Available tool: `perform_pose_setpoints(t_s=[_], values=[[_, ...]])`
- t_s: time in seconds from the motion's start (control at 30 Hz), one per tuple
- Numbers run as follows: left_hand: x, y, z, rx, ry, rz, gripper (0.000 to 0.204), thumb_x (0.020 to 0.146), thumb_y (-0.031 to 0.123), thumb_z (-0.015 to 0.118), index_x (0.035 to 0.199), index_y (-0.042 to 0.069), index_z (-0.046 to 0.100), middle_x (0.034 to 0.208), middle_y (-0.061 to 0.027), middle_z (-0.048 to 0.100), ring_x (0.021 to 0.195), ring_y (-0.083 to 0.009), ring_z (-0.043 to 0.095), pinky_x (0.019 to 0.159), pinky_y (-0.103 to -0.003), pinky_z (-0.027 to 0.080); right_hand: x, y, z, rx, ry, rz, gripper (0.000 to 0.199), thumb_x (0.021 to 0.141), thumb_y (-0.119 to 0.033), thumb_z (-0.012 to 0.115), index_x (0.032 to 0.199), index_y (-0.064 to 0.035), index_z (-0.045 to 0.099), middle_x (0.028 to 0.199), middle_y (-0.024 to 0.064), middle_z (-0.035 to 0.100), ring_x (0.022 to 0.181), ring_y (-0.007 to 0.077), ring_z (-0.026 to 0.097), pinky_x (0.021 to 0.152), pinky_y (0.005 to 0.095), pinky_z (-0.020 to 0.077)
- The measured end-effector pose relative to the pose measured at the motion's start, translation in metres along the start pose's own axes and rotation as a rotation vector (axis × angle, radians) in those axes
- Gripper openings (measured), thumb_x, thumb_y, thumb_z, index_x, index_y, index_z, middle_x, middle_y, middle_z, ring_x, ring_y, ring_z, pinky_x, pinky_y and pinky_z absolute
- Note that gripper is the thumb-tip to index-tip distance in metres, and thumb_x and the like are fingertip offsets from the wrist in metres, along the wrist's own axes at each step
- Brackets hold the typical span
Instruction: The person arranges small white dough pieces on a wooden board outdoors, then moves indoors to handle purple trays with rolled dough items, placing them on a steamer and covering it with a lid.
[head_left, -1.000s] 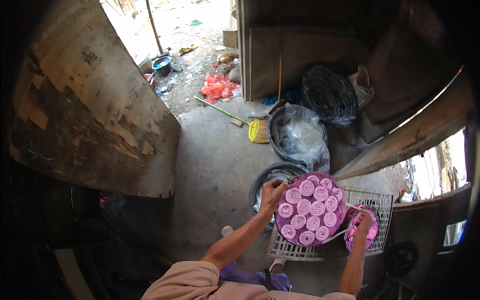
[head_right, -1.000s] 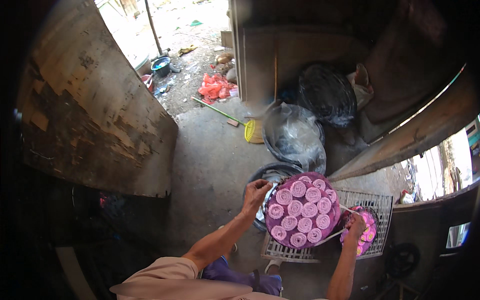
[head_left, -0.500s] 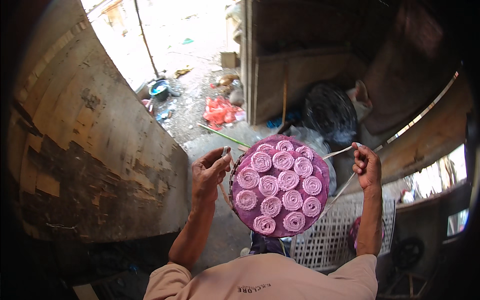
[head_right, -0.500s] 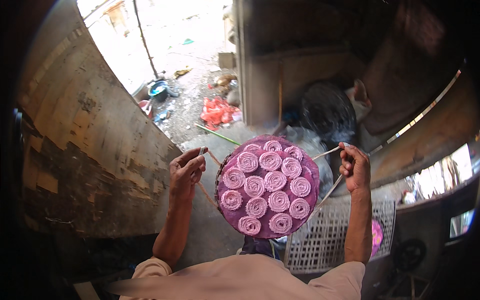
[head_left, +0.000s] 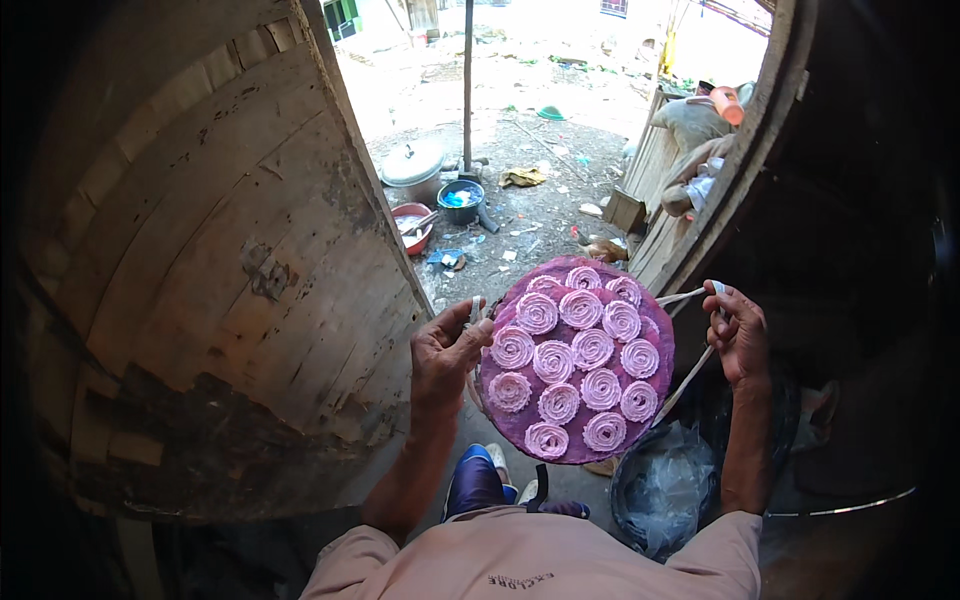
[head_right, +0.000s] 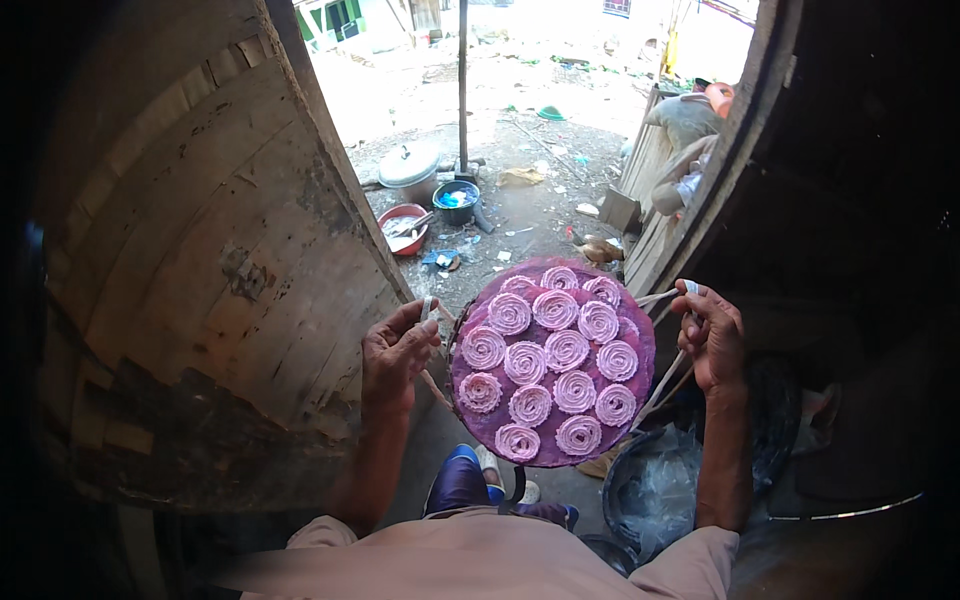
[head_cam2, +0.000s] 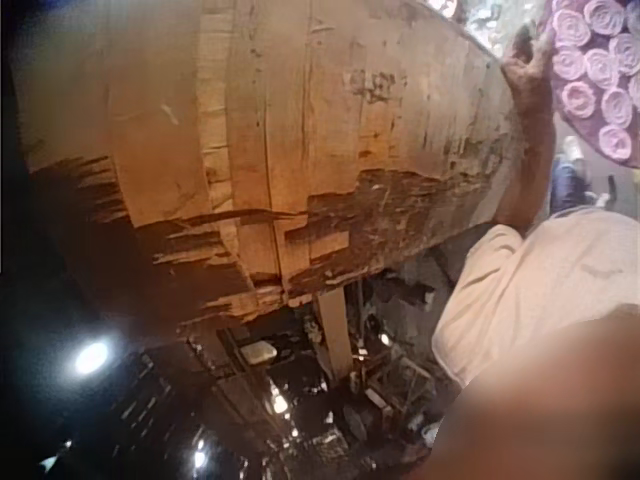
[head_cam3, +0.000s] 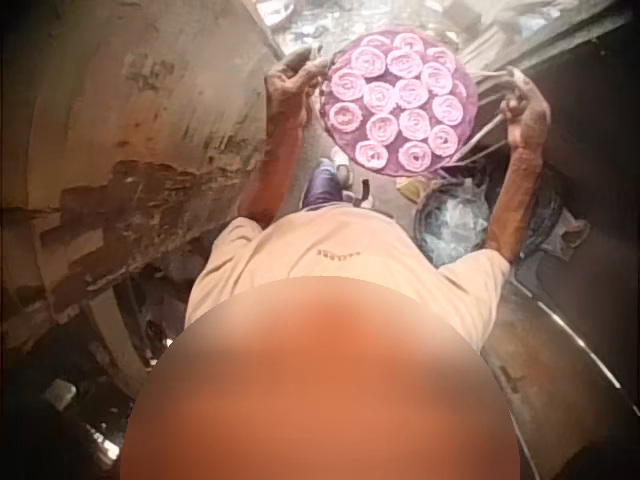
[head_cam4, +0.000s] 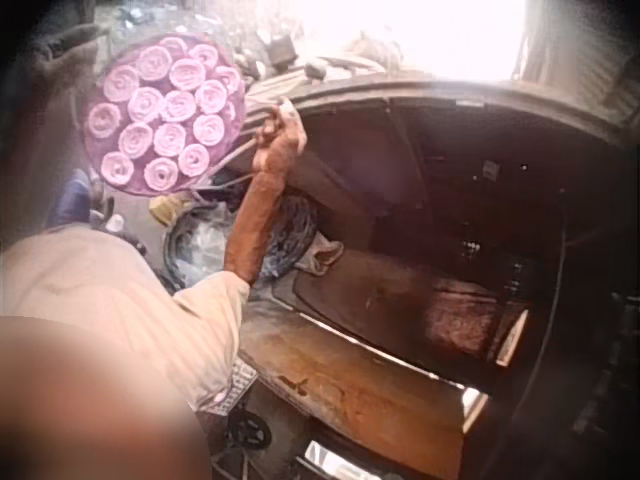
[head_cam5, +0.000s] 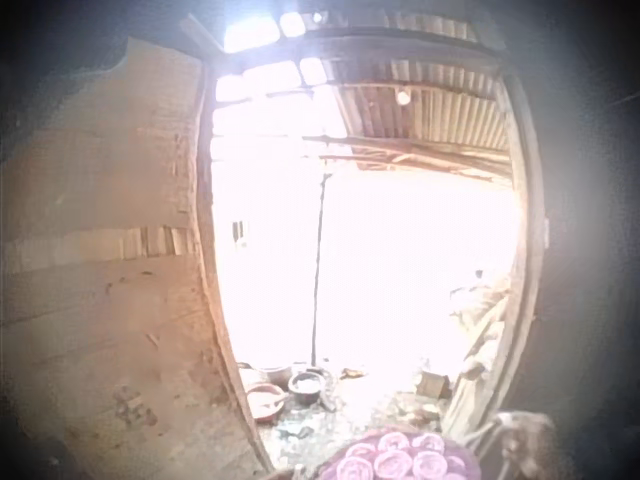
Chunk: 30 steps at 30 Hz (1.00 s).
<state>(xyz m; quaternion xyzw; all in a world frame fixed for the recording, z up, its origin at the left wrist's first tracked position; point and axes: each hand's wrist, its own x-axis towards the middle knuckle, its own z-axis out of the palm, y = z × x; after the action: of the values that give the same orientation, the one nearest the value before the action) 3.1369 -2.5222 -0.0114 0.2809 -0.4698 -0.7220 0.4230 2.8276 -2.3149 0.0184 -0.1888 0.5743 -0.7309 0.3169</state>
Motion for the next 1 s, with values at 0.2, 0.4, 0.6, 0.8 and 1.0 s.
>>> perform_pose_setpoints(t_s=[0.2, 0.4, 0.6, 0.8, 1.0], values=[[0.127, -0.027, 0.036, 0.032, -0.131, 0.047, 0.048, 0.088, 0.006, 0.072, 0.129, -0.011, 0.054, 0.090, -0.0018, 0.063, 0.082, -0.0042, 0.057, 0.071, -0.018, 0.048, 0.187, -0.001, 0.012, -0.041, -0.011, -0.065, 0.030, 0.088, -0.017, 0.063, 0.111, 0.0019, 0.065, 0.081, 0.0002, 0.061, 0.051, 0.0015, 0.044, 0.043, 0.0194, 0.0323], [0.222, -0.029, 0.074, 0.132, -0.132, 0.014, 0.023, 0.087, 0.016, 0.075, 0.090, 0.000, 0.058, 0.080, 0.0051, 0.051, 0.069, 0.0000, 0.038, 0.055, -0.017, 0.028, 0.326, -0.006, 0.033, -0.025, -0.033, -0.002, 0.032, 0.089, -0.019, 0.065, 0.113, 0.0023, 0.064, 0.079, -0.0023, 0.059, 0.049, 0.0005, 0.042, 0.039, 0.0184, 0.0292], [0.330, -0.012, 0.104, 0.060, -0.056, 0.086, 0.027, 0.087, 0.014, 0.074, 0.100, -0.001, 0.056, 0.083, 0.0037, 0.052, 0.071, -0.0019, 0.043, 0.061, -0.019, 0.034, 0.472, -0.034, 0.076, -0.075, -0.160, -0.070, 0.033, 0.090, -0.020, 0.063, 0.115, 0.0013, 0.063, 0.080, -0.0045, 0.059, 0.050, -0.0004, 0.041, 0.041, 0.0180, 0.0296], [0.466, 0.046, 0.115, 0.109, 0.126, 0.237, 0.024, 0.088, 0.017, 0.073, 0.080, 0.004, 0.054, 0.074, 0.0050, 0.044, 0.063, -0.0015, 0.034, 0.053, -0.021, 0.027, 0.636, -0.070, 0.177, -0.032, -0.284, -0.022, 0.041, 0.090, -0.024, 0.064, 0.122, 0.0009, 0.061, 0.085, -0.0049, 0.060, 0.051, -0.0011, 0.042, 0.043, 0.0170, 0.0304], [0.574, 0.117, 0.089, 0.166, 0.316, 0.129, 0.042, 0.090, 0.012, 0.071, 0.118, -0.008, 0.048, 0.089, 0.0016, 0.056, 0.076, -0.0011, 0.047, 0.065, -0.017, 0.039, 0.746, -0.101, 0.304, -0.022, -0.412, 0.078, 0.047, 0.090, -0.023, 0.064, 0.130, 0.0017, 0.055, 0.084, -0.0046, 0.061, 0.052, -0.0019, 0.042, 0.044, 0.0148, 0.0314]])
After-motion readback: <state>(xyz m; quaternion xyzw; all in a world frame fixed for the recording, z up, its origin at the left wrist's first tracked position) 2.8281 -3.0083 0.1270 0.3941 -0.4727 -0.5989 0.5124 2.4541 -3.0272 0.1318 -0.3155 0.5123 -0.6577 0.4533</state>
